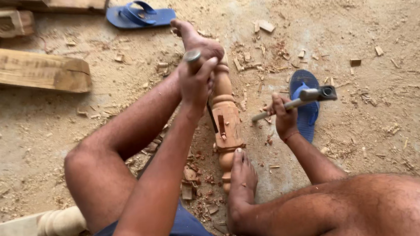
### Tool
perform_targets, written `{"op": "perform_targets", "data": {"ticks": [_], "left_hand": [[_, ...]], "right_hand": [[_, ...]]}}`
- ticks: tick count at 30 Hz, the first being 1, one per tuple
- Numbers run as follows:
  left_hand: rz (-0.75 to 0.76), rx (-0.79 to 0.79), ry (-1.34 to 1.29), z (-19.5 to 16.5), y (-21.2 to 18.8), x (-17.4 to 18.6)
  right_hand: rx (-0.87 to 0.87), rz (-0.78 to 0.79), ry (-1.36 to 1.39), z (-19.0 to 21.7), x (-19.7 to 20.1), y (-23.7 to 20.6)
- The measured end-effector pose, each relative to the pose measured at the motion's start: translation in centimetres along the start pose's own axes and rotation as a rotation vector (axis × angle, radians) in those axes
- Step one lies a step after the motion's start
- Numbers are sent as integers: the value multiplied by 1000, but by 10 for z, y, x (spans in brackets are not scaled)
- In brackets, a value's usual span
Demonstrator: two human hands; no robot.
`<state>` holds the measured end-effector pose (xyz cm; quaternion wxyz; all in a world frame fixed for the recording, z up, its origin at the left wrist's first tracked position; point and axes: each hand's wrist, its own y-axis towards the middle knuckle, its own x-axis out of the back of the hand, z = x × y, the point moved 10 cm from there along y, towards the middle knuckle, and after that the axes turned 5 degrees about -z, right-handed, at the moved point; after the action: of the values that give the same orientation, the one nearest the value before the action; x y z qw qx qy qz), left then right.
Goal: The person sits on the ground holding a turned wooden baluster between their feet and lap, and cuts a rectangular mortise in it. They hold a chisel in the recess with one hand and repeatedly strike it with a claw hammer, repositioning the chisel to deepen and widen the slot, with wood chips accumulating around the work.
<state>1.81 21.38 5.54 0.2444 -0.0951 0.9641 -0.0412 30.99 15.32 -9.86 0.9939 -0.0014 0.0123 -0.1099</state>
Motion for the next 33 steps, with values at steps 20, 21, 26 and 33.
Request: {"op": "perform_targets", "data": {"ticks": [20,21,26,33], "left_hand": [[100,-543,193,-36,-47,-7],[115,-493,133,-33,-46,-8],[194,-305,217,8,-68,-13],[136,-497,348,7,-65,-9]], "right_hand": [[38,41,-59,17,-6,-17],[20,41,-20,16,-6,-17],[-17,16,22,16,-3,-18],[19,13,-51,16,-3,-22]]}}
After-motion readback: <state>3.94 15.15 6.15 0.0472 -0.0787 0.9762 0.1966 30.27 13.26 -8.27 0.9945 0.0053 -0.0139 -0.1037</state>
